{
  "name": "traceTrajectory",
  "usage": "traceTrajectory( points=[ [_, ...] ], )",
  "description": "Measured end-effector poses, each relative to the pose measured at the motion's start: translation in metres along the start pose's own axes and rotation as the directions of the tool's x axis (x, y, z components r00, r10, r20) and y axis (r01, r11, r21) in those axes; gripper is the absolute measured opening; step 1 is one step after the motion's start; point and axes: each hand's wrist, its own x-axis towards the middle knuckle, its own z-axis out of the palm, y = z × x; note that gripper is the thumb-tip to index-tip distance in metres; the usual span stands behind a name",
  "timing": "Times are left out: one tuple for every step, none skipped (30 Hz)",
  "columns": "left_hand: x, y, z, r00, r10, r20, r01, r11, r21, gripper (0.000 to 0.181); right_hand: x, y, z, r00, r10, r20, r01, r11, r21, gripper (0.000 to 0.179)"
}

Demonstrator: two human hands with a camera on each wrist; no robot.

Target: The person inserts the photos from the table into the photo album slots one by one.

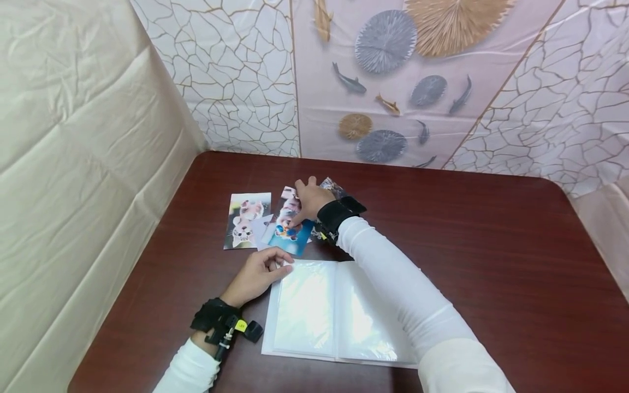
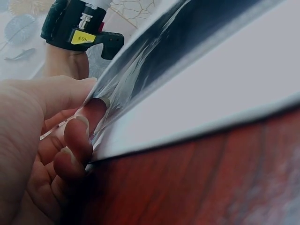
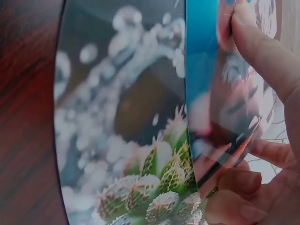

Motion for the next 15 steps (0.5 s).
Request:
traceTrajectory(
  points=[
    [0.0,0.0,0.0,1.0,0.003,-0.001,-0.003,1.0,-0.002,0.011,0.001,0.001,0.001,1.0,-0.005,-0.004,0.005,1.0,0.004,0.101],
    [0.0,0.0,0.0,1.0,0.003,0.0,-0.003,1.0,-0.004,0.011,0.002,0.003,0.001,1.0,-0.01,-0.004,0.01,1.0,0.007,0.099],
    [0.001,0.0,0.0,1.0,0.003,0.0,-0.003,1.0,-0.006,0.012,0.003,0.004,0.002,1.0,-0.015,-0.003,0.015,1.0,0.015,0.097],
    [0.001,0.0,0.0,1.0,-0.003,0.001,0.003,1.0,-0.006,0.011,0.003,0.005,0.003,1.0,-0.021,0.0,0.021,1.0,0.022,0.095],
    [0.001,0.001,0.0,1.0,-0.009,0.002,0.009,1.0,-0.007,0.011,0.003,0.005,0.003,1.0,-0.028,0.002,0.028,0.999,0.033,0.093],
    [0.001,0.001,0.0,1.0,-0.017,0.003,0.017,1.0,-0.007,0.011,0.003,0.006,0.004,0.999,-0.035,0.005,0.035,0.998,0.046,0.092],
    [0.001,0.002,0.0,1.0,-0.025,0.005,0.025,1.0,-0.007,0.011,0.003,0.007,0.005,0.999,-0.042,0.004,0.042,0.997,0.06,0.09],
    [0.001,0.002,-0.001,0.999,-0.031,0.005,0.031,0.999,-0.007,0.011,0.003,0.007,0.005,0.999,-0.052,0.0,0.052,0.996,0.072,0.088],
    [0.001,0.002,-0.001,0.999,-0.036,0.006,0.036,0.999,-0.006,0.011,0.002,0.007,0.004,0.998,-0.062,-0.009,0.062,0.995,0.084,0.085],
    [0.001,0.003,-0.001,0.999,-0.041,0.005,0.041,0.999,-0.006,0.01,0.001,0.008,0.004,0.997,-0.071,-0.017,0.072,0.993,0.094,0.079],
    [0.001,0.003,-0.001,0.999,-0.04,0.006,0.04,0.999,-0.007,0.01,0.001,0.008,0.003,0.996,-0.082,-0.029,0.084,0.991,0.106,0.071],
    [0.0,0.003,-0.001,0.999,-0.039,0.006,0.039,0.999,-0.008,0.01,0.001,0.009,0.002,0.994,-0.097,-0.045,0.101,0.987,0.121,0.062],
    [0.0,0.003,-0.001,0.999,-0.037,0.006,0.037,0.999,-0.01,0.009,0.0,0.01,0.001,0.992,-0.112,-0.062,0.12,0.982,0.143,0.051],
    [0.0,0.003,-0.001,0.999,-0.034,0.005,0.034,0.999,-0.011,0.009,0.0,0.011,-0.001,0.988,-0.131,-0.077,0.142,0.976,0.167,0.042],
    [0.0,0.003,-0.001,1.0,-0.029,0.005,0.029,1.0,-0.012,0.008,0.0,0.013,-0.003,0.985,-0.15,-0.09,0.165,0.966,0.198,0.033]
  ],
)
